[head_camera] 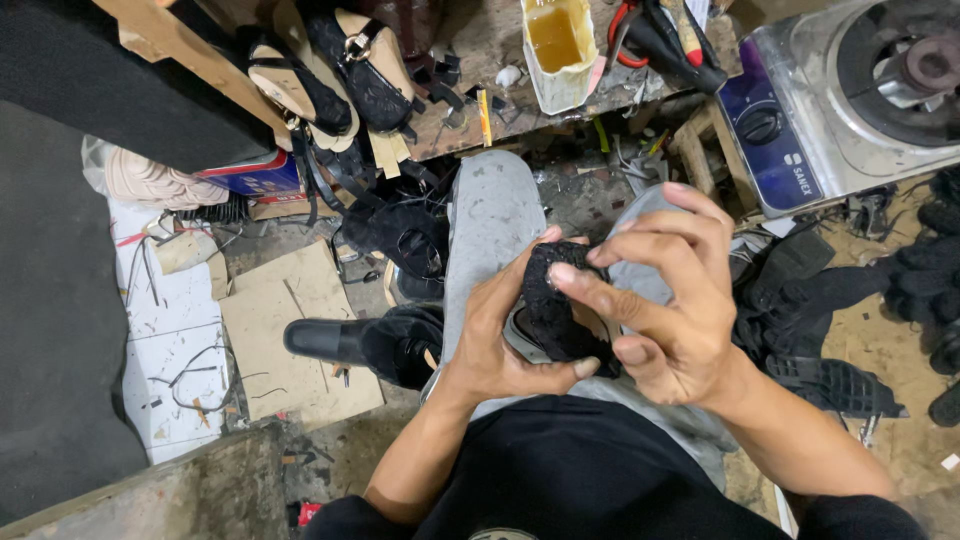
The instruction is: The person holds a black shoe upper fitted over a sole and presses and smooths the glued edge with their fingers, working around the shoe. They occasionally dip a finger into a container of glue on the workbench and continue pressing the upper against the sole, then reach toward a shelf of shoe parts at the end.
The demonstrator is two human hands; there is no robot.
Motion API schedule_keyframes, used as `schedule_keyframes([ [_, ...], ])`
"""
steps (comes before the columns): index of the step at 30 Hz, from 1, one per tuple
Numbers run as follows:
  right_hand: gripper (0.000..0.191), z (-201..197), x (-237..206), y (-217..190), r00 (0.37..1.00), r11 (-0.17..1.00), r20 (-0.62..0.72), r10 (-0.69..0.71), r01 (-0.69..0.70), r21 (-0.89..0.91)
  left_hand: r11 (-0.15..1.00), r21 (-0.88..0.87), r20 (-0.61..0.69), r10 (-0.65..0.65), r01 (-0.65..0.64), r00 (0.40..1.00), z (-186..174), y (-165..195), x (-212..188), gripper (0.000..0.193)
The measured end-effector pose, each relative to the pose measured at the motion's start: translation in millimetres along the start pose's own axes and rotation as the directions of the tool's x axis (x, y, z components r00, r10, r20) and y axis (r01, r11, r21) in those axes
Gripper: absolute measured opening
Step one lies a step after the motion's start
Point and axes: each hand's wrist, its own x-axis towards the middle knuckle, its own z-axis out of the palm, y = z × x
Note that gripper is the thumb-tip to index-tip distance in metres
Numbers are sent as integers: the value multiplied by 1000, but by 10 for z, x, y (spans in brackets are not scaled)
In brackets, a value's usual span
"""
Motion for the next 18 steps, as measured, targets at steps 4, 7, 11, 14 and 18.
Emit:
schedule_keyframes([
  [4, 58, 13, 13, -58, 999, 984, -25, -22, 17, -175, 1000, 14, -5, 9, -9, 1000, -12, -19, -2, 103],
  [7, 57, 8, 17, -55, 999, 977, -46, -28, 18, -211, 999, 30, -6, 25, -25, 1000, 1, -52, -3, 102],
  [11, 56, 9, 23, -22, 999, 987, -36, -19, 13, -161, 999, 31, -16, 20, -20, 1000, 8, -78, -21, 100],
  [14, 55, 27, 25, -8, 999, 988, -46, -20, 13, -151, 998, 47, -12, 39, -38, 999, -2, -96, -23, 100],
  [18, 55, 39, 17, 0, 1000, 992, -19, -25, 22, -120, 1000, 22, -19, 16, -16, 1000, 9, -105, -20, 100],
])
